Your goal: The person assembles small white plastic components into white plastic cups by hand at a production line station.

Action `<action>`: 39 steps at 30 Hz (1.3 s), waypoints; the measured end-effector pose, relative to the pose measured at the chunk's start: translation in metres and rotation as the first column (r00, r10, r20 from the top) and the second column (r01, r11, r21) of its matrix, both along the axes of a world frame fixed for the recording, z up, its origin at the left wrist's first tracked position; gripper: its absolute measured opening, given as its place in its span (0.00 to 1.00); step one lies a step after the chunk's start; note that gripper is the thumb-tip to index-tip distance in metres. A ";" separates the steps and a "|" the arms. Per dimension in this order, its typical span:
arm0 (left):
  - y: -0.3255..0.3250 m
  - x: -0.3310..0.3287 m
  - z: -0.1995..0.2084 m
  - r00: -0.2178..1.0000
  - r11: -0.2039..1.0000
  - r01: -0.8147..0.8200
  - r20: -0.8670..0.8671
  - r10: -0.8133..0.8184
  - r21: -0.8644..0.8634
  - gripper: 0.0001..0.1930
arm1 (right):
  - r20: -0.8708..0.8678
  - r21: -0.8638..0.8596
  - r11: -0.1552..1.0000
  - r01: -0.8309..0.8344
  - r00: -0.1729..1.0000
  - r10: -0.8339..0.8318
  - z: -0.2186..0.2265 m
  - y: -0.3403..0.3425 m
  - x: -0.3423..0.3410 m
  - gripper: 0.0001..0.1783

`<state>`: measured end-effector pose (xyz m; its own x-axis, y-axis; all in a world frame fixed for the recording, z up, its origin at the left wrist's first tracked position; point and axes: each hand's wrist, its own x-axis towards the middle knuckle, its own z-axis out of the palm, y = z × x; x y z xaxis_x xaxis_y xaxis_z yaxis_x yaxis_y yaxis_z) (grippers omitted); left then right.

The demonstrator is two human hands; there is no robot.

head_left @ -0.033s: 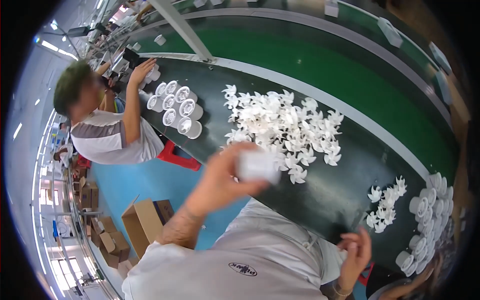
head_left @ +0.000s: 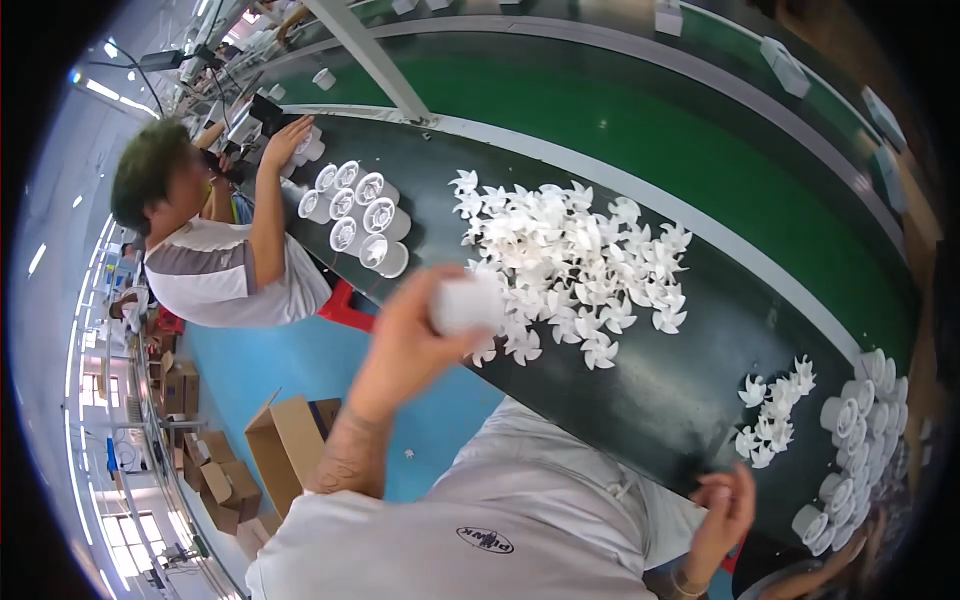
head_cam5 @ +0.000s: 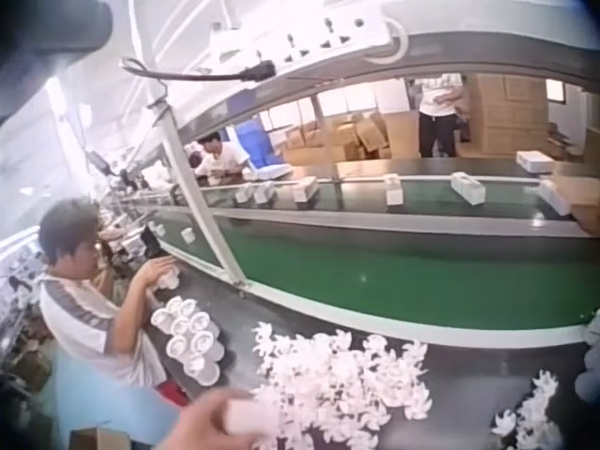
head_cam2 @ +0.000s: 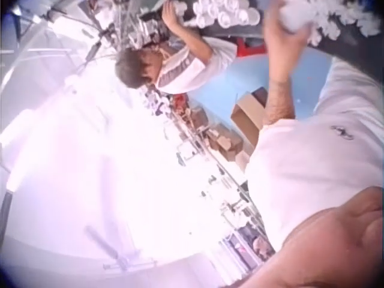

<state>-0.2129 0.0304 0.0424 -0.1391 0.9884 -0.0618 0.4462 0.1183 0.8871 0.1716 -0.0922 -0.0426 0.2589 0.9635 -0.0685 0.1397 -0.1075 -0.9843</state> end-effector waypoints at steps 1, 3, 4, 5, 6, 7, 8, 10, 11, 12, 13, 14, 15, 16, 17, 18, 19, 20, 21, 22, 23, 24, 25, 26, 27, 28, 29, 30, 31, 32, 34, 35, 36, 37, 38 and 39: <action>0.001 -0.029 0.001 0.984 0.990 -0.141 -0.104 0.143 0.023 0.28 | 0.060 -0.014 0.991 0.131 0.990 -0.130 0.002 -0.005 0.011 0.19; -0.002 -0.084 -0.009 0.793 0.990 -0.126 -0.593 0.139 0.064 0.30 | 0.129 -0.110 0.901 0.420 0.905 -0.406 0.016 -0.016 0.025 0.19; -0.009 -0.106 -0.015 0.714 0.992 -0.127 -0.694 0.092 0.001 0.34 | 0.151 -0.052 0.902 0.429 0.896 -0.418 0.012 -0.023 0.038 0.18; -0.016 -0.135 -0.046 0.731 0.990 -0.138 -0.671 0.123 0.030 0.34 | 0.195 -0.122 0.837 0.533 0.840 -0.507 0.016 -0.023 0.038 0.17; -0.016 -0.128 -0.038 0.745 0.973 -0.222 -0.655 0.124 -0.068 0.34 | 0.131 -0.150 0.808 0.570 0.822 -0.555 0.015 -0.014 0.043 0.17; -0.035 -0.173 -0.057 0.658 0.987 -0.162 -0.745 0.107 -0.001 0.34 | 0.143 -0.133 0.818 0.559 0.828 -0.542 0.009 -0.004 0.047 0.17; -0.040 -0.187 -0.056 0.644 0.983 -0.183 -0.755 0.123 0.005 0.34 | 0.154 -0.093 0.828 0.552 0.830 -0.536 -0.002 -0.002 0.057 0.17; -0.033 -0.198 -0.057 0.739 0.908 -0.417 -0.596 0.315 -0.037 0.34 | 0.340 0.033 0.851 0.524 0.795 -0.503 -0.016 -0.001 0.080 0.19; -0.016 -0.213 -0.076 0.790 0.923 -0.385 -0.507 0.344 0.026 0.36 | 0.411 0.077 0.835 0.545 0.745 -0.524 -0.014 -0.010 0.083 0.20; 0.001 -0.266 -0.107 0.767 0.930 -0.354 -0.538 0.350 0.101 0.36 | 0.425 0.081 0.803 0.591 0.708 -0.564 0.000 -0.017 0.090 0.20; 0.025 -0.257 -0.116 0.793 0.948 -0.305 -0.527 0.305 0.090 0.36 | 0.568 0.069 0.775 0.628 0.614 -0.548 0.014 -0.023 0.093 0.22; 0.034 -0.246 -0.113 0.690 0.945 -0.311 -0.661 0.296 0.098 0.36 | 0.687 0.055 0.758 0.650 0.527 -0.501 0.021 -0.025 0.097 0.23; 0.038 -0.236 -0.109 0.560 0.939 -0.324 -0.777 0.288 0.114 0.36 | 0.698 0.094 0.709 0.699 0.461 -0.548 0.018 -0.030 0.104 0.26; 0.033 -0.227 -0.101 0.516 0.946 -0.241 -0.796 0.316 0.218 0.34 | 0.726 0.081 0.673 0.736 0.418 -0.545 0.028 -0.029 0.106 0.26; 0.026 -0.220 -0.094 0.507 0.944 -0.243 -0.801 0.319 0.222 0.34 | 0.753 0.067 0.641 0.765 0.382 -0.536 0.037 -0.026 0.106 0.26; 0.014 -0.214 -0.084 0.394 0.914 -0.221 -0.826 0.403 0.341 0.32 | 0.780 0.069 0.644 0.762 0.362 -0.511 0.032 -0.028 0.114 0.26; 0.005 -0.188 -0.065 0.269 0.873 -0.180 -0.831 0.486 0.453 0.30 | 0.739 0.020 0.637 0.771 0.417 -0.528 0.024 -0.032 0.120 0.25; 0.010 -0.158 -0.061 0.517 0.838 -0.007 -0.715 0.470 0.546 0.20 | 0.776 0.038 0.683 0.729 0.409 -0.480 0.017 -0.040 0.133 0.24; 0.012 -0.130 -0.062 0.240 0.786 0.094 -0.780 0.578 0.612 0.16 | 0.802 0.048 0.744 0.666 0.419 -0.426 0.010 -0.048 0.140 0.24; 0.016 -0.086 -0.062 0.536 0.759 0.078 -0.669 0.514 0.646 0.13 | 0.774 -0.007 0.728 0.686 0.465 -0.430 0.015 -0.051 0.137 0.22; 0.017 -0.036 -0.052 0.625 0.840 0.031 -0.667 0.406 0.541 0.12 | 0.746 -0.058 0.708 0.704 0.502 -0.438 0.019 -0.052 0.135 0.20; 0.023 -0.009 -0.056 0.766 0.782 0.214 -0.597 0.237 0.585 0.13 | 0.660 -0.019 0.743 0.669 0.567 -0.493 0.012 -0.057 0.137 0.18; 0.019 0.031 -0.041 0.814 0.826 0.264 -0.574 0.085 0.497 0.12 | 0.576 0.019 0.766 0.642 0.619 -0.534 0.010 -0.057 0.136 0.17; 0.020 0.056 -0.039 0.887 0.846 0.271 -0.460 -0.035 0.459 0.13 | 0.529 -0.066 0.764 0.642 0.671 -0.519 0.014 -0.056 0.131 0.15; 0.026 0.089 -0.026 0.841 0.845 0.407 -0.504 -0.198 0.347 0.14 | 0.483 -0.156 0.741 0.654 0.705 -0.520 0.020 -0.059 0.127 0.13; 0.036 0.109 -0.029 0.803 0.794 0.495 -0.534 -0.264 0.352 0.14 | 0.437 -0.186 0.736 0.650 0.726 -0.531 0.023 -0.056 0.127 0.12; 0.046 0.124 -0.034 0.758 0.733 0.582 -0.562 -0.331 0.352 0.14 | 0.376 -0.232 0.730 0.643 0.751 -0.543 0.023 -0.056 0.133 0.14; 0.055 0.143 -0.041 0.715 0.719 0.617 -0.609 -0.342 0.320 0.16 | 0.332 -0.306 0.701 0.645 0.762 -0.556 0.025 -0.054 0.137 0.16; 0.062 0.154 -0.044 0.671 0.707 0.646 -0.654 -0.348 0.287 0.17 | 0.286 -0.378 0.673 0.636 0.771 -0.568 0.032 -0.049 0.140 0.19; 0.065 0.159 -0.045 0.668 0.708 0.646 -0.660 -0.345 0.284 0.17 | 0.279 -0.381 0.675 0.631 0.775 -0.567 0.042 -0.042 0.142 0.19; 0.067 0.165 -0.049 0.522 0.737 0.669 -0.765 -0.377 0.094 0.19 | 0.194 -0.548 0.666 0.507 0.851 -0.488 0.056 -0.032 0.146 0.24; 0.068 0.167 -0.051 0.516 0.726 0.681 -0.765 -0.386 0.093 0.19 | 0.153 -0.638 0.643 0.423 0.888 -0.433 0.058 -0.033 0.159 0.27; 0.068 0.167 -0.054 0.494 0.730 0.679 -0.783 -0.377 0.078 0.18 | 0.081 -0.703 0.615 0.358 0.899 -0.430 0.062 -0.028 0.164 0.27; 0.067 0.168 -0.056 0.472 0.736 0.675 -0.800 -0.370 0.058 0.18 | 0.008 -0.762 0.583 0.283 0.903 -0.429 0.066 -0.024 0.167 0.27; 0.068 0.170 -0.056 0.468 0.725 0.686 -0.797 -0.382 0.056 0.18 | 0.012 -0.764 0.574 0.294 0.896 -0.443 0.068 -0.021 0.169 0.27; 0.068 0.171 -0.056 0.463 0.723 0.689 -0.794 -0.393 0.044 0.16 | -0.057 -0.786 0.573 0.232 0.896 -0.441 0.069 -0.017 0.169 0.28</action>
<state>-0.0418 0.0987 -0.0137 0.5826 0.8043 0.1170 0.7822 -0.5939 0.1881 0.3410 -0.1091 0.0265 0.4299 0.3908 -0.8140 -0.2732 -0.8029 -0.5298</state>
